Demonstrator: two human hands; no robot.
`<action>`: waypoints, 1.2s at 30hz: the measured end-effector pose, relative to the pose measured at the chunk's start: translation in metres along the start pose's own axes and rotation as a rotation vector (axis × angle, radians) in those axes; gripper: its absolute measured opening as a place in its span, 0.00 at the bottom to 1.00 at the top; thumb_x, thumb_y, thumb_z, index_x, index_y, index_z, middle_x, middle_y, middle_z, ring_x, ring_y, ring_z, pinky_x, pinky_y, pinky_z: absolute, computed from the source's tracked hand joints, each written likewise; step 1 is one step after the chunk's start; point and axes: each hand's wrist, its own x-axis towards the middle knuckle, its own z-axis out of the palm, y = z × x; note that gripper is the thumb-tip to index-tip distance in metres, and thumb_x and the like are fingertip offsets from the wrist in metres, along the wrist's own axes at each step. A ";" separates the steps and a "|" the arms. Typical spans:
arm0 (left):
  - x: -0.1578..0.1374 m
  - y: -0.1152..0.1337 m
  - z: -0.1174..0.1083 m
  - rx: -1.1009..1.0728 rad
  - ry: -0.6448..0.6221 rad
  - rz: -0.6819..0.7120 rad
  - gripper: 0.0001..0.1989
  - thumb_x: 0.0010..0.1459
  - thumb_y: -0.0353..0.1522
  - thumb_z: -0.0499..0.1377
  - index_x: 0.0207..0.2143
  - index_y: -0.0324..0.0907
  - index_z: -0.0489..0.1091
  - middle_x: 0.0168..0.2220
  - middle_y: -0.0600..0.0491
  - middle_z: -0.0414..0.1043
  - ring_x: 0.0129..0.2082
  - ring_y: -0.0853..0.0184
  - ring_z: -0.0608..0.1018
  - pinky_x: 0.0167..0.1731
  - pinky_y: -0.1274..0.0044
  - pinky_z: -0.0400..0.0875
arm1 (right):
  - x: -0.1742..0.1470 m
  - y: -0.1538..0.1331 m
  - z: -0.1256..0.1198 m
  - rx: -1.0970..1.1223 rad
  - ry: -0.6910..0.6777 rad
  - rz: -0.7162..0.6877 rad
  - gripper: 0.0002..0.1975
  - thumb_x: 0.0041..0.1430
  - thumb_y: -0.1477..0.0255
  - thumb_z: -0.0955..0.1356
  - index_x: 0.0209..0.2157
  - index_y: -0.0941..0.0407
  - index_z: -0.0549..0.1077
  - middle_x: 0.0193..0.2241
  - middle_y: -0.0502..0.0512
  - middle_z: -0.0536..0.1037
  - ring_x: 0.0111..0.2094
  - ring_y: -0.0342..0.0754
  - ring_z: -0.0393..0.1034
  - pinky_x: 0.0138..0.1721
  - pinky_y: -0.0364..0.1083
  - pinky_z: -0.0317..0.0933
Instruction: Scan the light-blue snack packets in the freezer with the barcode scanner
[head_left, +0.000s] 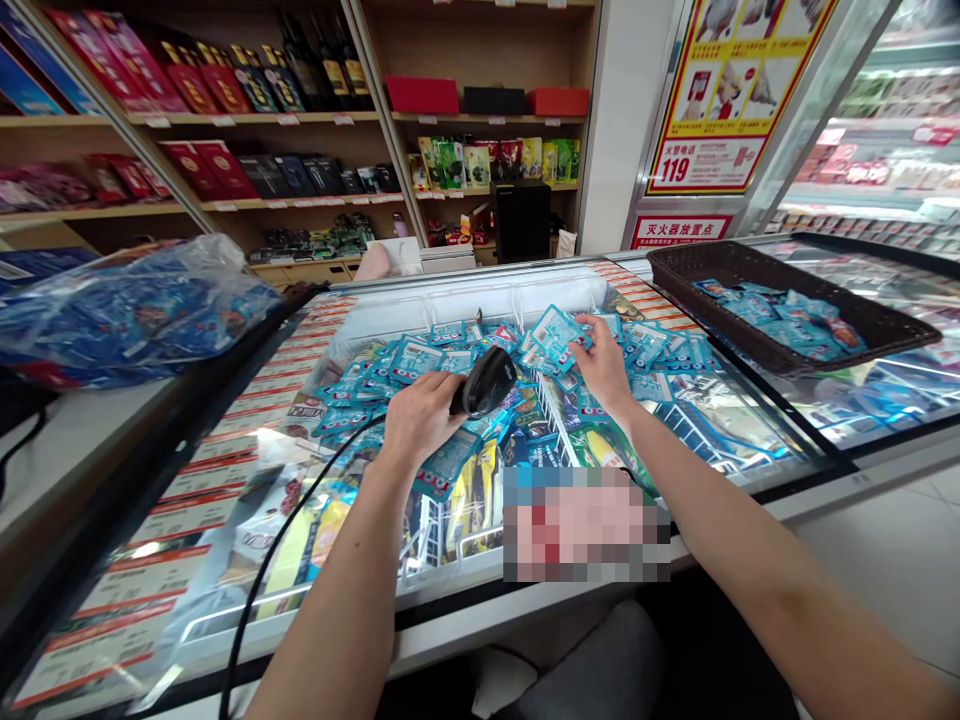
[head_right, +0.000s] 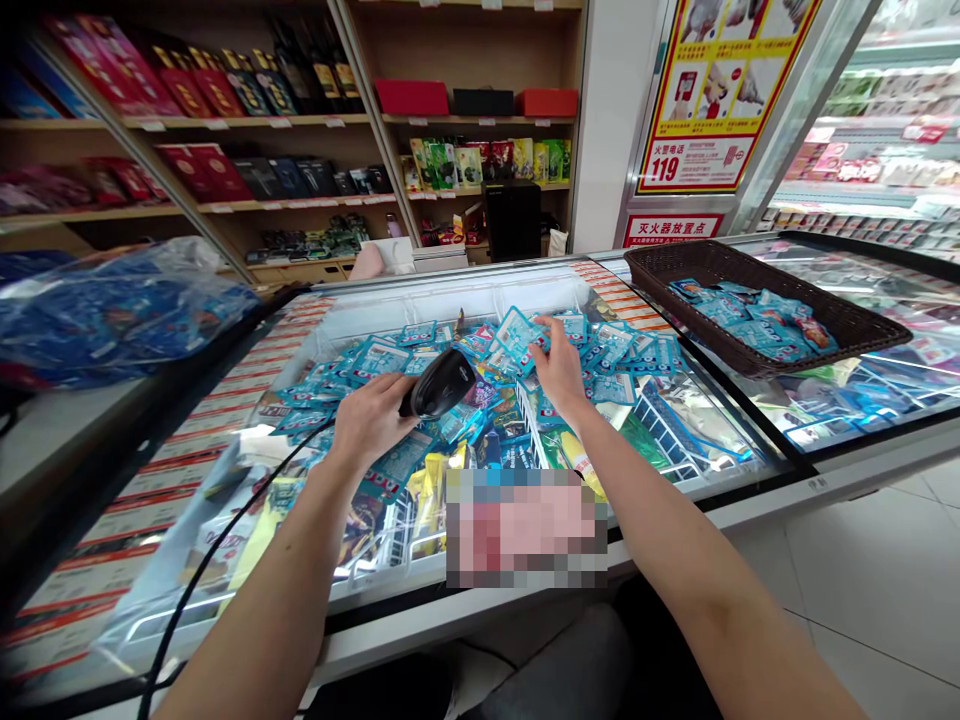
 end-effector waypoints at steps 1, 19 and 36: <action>0.000 0.000 0.000 0.007 0.009 -0.007 0.14 0.52 0.33 0.54 0.43 0.44 0.67 0.37 0.50 0.72 0.41 0.61 0.73 0.32 0.74 0.66 | 0.001 0.001 -0.002 -0.029 0.011 -0.006 0.20 0.58 0.67 0.60 0.52 0.55 0.62 0.43 0.58 0.73 0.36 0.51 0.70 0.42 0.51 0.62; -0.003 -0.003 0.001 0.032 0.046 -0.089 0.14 0.54 0.37 0.53 0.42 0.44 0.67 0.37 0.49 0.73 0.42 0.60 0.73 0.35 0.73 0.65 | -0.004 -0.001 -0.008 -0.406 -0.042 -0.192 0.17 0.57 0.65 0.64 0.47 0.54 0.71 0.52 0.64 0.62 0.54 0.63 0.51 0.52 0.62 0.49; -0.012 -0.023 -0.020 0.095 0.008 -0.185 0.16 0.53 0.37 0.54 0.44 0.45 0.67 0.38 0.49 0.73 0.41 0.59 0.73 0.29 0.74 0.62 | -0.011 -0.014 0.002 -0.459 -0.186 -0.431 0.16 0.63 0.64 0.59 0.47 0.52 0.71 0.49 0.55 0.73 0.55 0.54 0.59 0.60 0.64 0.30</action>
